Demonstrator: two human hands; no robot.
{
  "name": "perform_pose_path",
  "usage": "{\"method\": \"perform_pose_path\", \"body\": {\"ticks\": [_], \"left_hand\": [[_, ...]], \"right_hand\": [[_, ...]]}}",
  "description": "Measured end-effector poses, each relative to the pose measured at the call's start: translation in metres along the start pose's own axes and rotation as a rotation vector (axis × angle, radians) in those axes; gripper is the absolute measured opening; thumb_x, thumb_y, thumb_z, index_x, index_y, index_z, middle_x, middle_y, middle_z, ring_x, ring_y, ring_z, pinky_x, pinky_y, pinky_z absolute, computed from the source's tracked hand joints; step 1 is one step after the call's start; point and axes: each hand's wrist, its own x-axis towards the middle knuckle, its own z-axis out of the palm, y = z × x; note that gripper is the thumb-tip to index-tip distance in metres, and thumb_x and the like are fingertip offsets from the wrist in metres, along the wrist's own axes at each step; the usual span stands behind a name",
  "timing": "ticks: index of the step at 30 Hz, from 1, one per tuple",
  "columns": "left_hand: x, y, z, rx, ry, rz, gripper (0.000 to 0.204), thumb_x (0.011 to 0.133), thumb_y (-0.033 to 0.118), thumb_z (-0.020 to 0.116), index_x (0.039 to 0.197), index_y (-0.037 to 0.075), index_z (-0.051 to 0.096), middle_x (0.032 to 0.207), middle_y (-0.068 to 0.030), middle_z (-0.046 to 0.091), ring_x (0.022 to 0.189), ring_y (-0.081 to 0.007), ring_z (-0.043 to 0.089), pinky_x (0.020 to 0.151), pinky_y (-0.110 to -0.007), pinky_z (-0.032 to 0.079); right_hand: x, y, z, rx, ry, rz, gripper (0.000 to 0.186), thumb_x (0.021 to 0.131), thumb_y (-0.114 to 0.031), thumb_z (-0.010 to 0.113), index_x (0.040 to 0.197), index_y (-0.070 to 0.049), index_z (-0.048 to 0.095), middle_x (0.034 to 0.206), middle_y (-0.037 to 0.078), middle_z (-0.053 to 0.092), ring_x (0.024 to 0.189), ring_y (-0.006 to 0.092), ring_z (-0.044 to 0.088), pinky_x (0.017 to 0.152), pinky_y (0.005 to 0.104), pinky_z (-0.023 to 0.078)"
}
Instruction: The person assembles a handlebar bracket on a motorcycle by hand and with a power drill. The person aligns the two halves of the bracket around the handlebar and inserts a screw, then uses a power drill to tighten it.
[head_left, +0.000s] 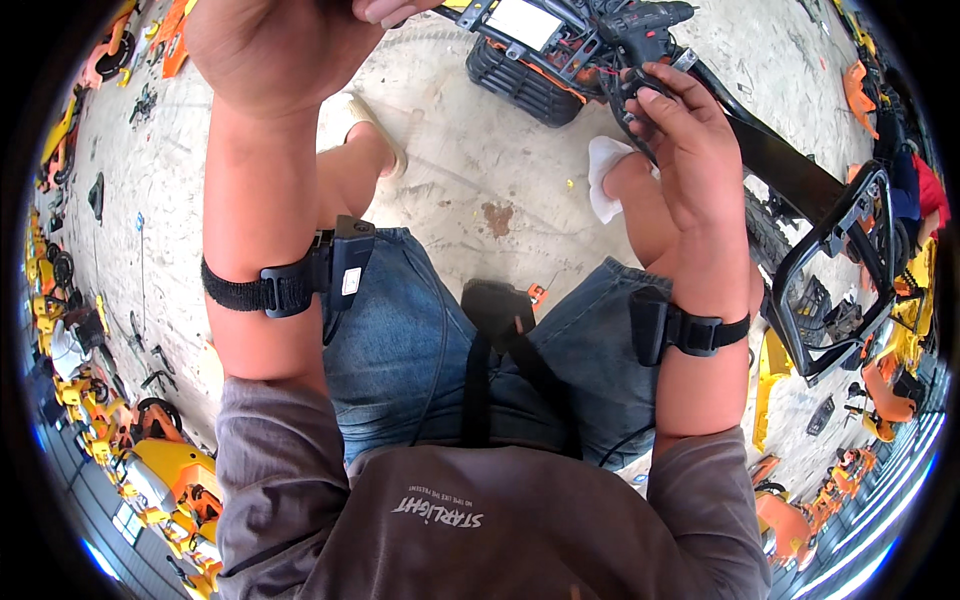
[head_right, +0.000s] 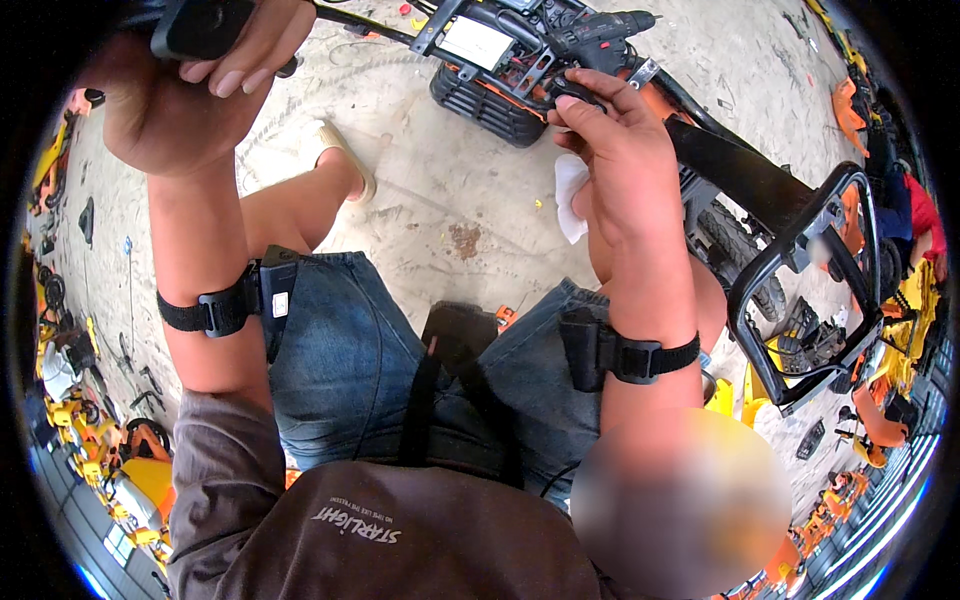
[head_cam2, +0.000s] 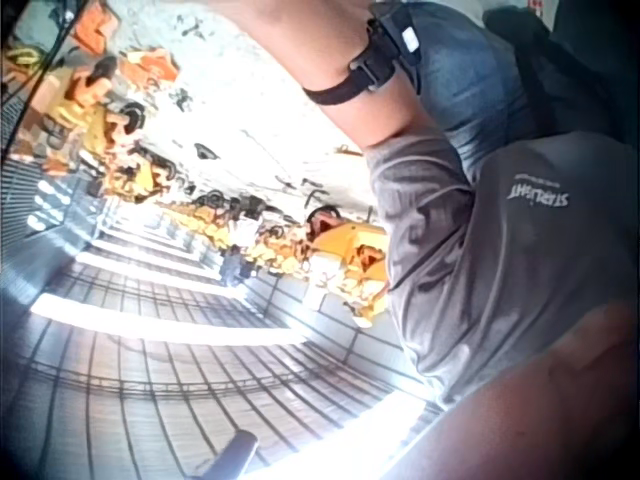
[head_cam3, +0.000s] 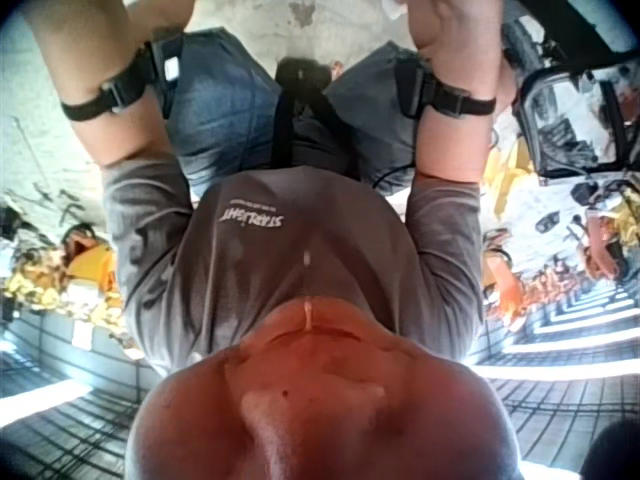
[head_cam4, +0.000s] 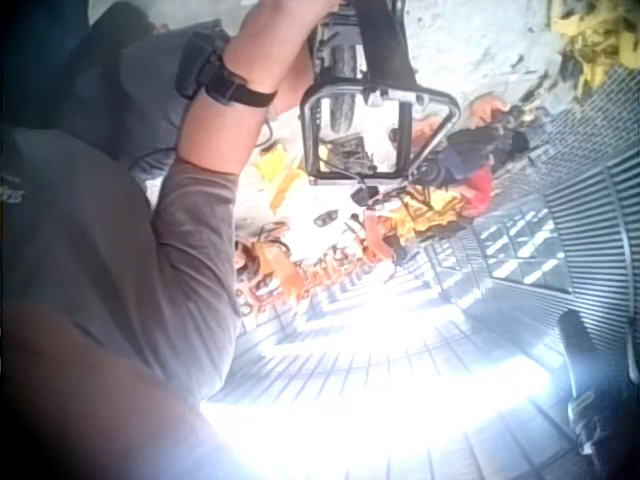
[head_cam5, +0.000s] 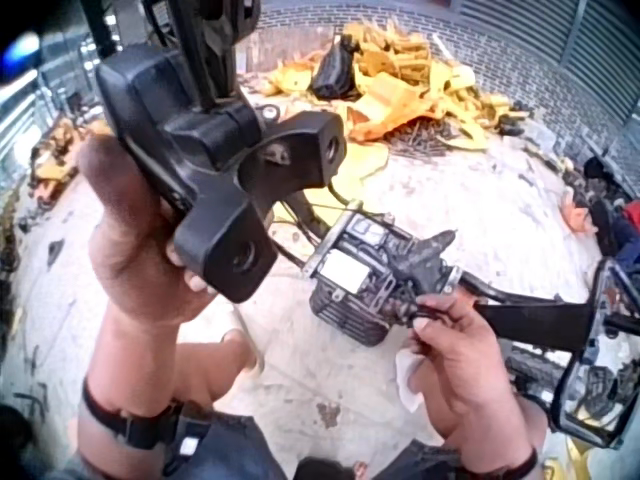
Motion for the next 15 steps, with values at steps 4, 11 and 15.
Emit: {"method": "perform_pose_path", "body": {"ticks": [4, 11, 15], "left_hand": [[-0.003, 0.000, 0.001, 0.059, 0.013, 0.025, 0.067, 0.093, 0.066, 0.037, 0.100, 0.002, 0.056, 0.055, 0.0055, 0.037, 0.043, -0.0061, 0.036, 0.042, -0.020, 0.033], [0.003, -0.003, -0.004, -0.154, -0.191, -0.082, 0.069, 0.091, 0.069, 0.037, 0.096, 0.002, 0.053, 0.055, 0.0071, 0.034, 0.045, -0.0065, 0.035, 0.046, -0.023, 0.035], [-0.001, -0.002, -0.001, -0.207, -0.067, -0.116, 0.069, 0.091, 0.067, 0.040, 0.103, 0.000, 0.053, 0.056, 0.0075, 0.032, 0.045, -0.0062, 0.035, 0.046, -0.022, 0.034]], "right_hand": [[0.008, 0.004, -0.009, 0.026, -0.034, -0.043, 0.029, 0.088, -0.004, 0.064, 0.115, 0.003, 0.058, 0.096, 0.009, 0.064, 0.085, 0.0146, 0.062, 0.073, 0.0249, 0.050], [0.013, 0.005, -0.010, 0.025, 0.007, -0.051, 0.027, 0.090, -0.006, 0.062, 0.116, 0.003, 0.058, 0.097, 0.009, 0.064, 0.086, 0.0147, 0.062, 0.075, 0.0258, 0.051], [0.013, 0.009, -0.011, 0.037, -0.001, -0.043, 0.023, 0.091, -0.007, 0.062, 0.112, 0.001, 0.060, 0.093, 0.007, 0.065, 0.084, 0.0133, 0.062, 0.073, 0.0253, 0.050]]}}
